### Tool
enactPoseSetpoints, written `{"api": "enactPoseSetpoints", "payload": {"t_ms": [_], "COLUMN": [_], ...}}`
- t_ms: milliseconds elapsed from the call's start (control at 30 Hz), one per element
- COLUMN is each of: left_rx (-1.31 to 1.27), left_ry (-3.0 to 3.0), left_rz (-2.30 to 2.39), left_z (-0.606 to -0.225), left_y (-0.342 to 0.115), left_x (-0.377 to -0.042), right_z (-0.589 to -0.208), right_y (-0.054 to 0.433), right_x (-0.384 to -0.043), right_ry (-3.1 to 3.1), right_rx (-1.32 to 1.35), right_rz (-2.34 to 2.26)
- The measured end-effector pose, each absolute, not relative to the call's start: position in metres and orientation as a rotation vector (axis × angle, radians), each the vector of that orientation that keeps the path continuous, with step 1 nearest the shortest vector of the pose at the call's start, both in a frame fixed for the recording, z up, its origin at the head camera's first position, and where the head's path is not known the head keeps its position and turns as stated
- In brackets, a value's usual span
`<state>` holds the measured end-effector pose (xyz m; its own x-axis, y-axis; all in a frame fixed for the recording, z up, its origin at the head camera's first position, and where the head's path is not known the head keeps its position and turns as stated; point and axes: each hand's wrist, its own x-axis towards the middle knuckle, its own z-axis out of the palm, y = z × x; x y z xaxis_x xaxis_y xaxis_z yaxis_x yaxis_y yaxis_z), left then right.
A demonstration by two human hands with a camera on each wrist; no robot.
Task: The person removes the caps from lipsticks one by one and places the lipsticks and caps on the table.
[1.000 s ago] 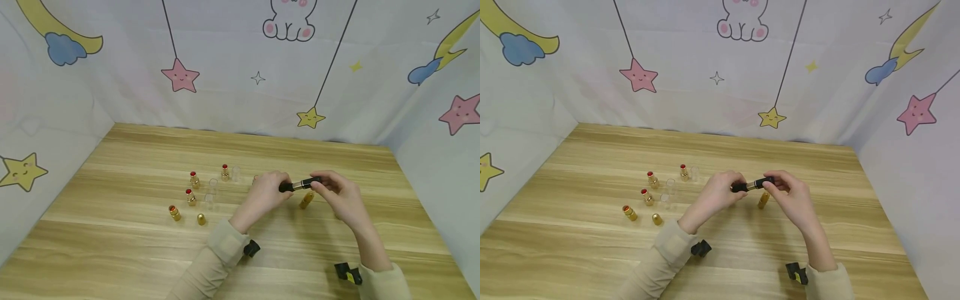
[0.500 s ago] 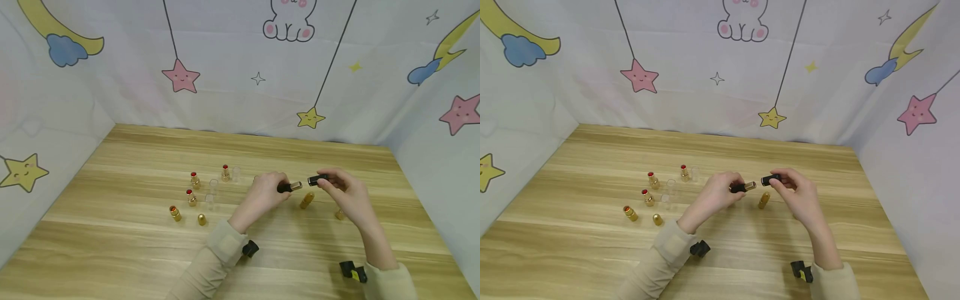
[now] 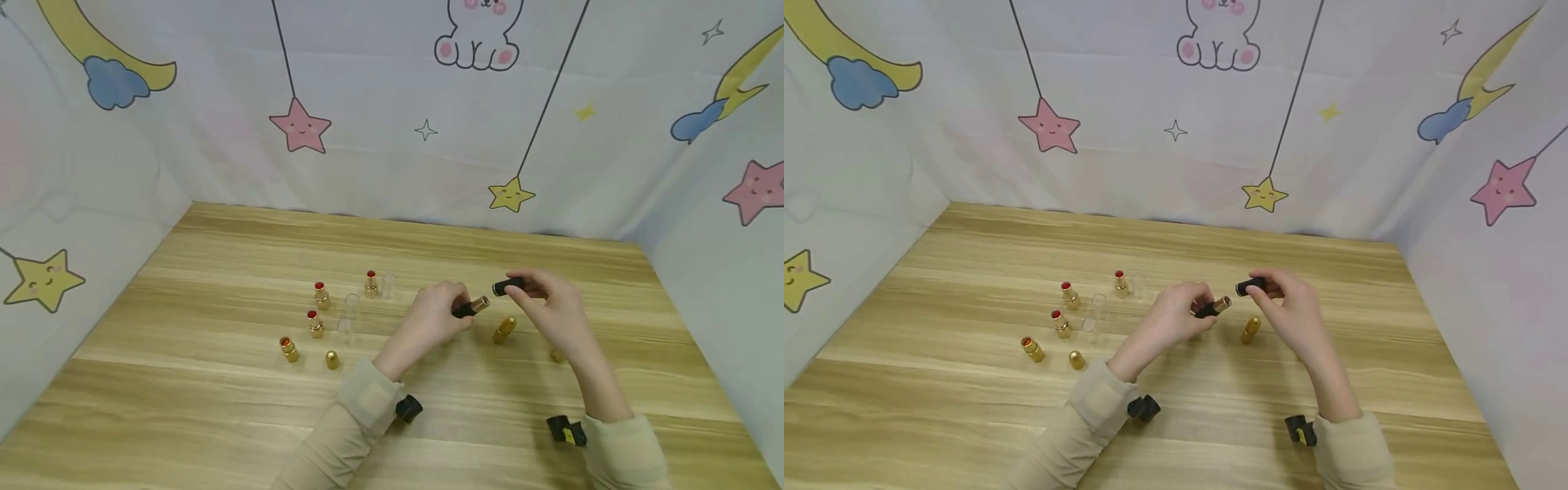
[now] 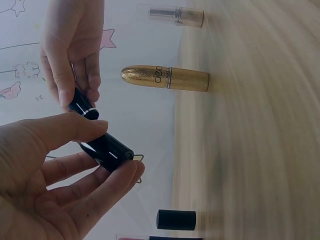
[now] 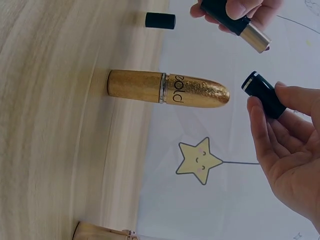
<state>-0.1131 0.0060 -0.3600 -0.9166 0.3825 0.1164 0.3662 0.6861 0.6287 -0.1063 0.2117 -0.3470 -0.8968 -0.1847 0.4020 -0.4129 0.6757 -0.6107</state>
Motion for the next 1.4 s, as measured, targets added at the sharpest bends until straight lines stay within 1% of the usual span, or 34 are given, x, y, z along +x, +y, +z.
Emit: {"api": "enactPoseSetpoints", "payload": {"t_ms": [400, 733, 1400], "left_rx": [0.676, 0.687, 0.64], "left_ry": [2.828, 2.848, 2.948], "left_rz": [1.172, 1.139, 0.811], "left_z": [-0.366, -0.371, -0.384], "left_y": [0.006, 0.007, 0.007], "left_x": [-0.114, -0.116, -0.119], "right_z": [-0.354, -0.364, -0.377], "right_y": [0.202, 0.192, 0.174], "right_x": [-0.117, -0.127, -0.141], "right_ry": [-2.68, -2.708, -2.783], "right_rx": [0.54, 0.622, 0.84], "right_rz": [0.944, 0.912, 0.523]}}
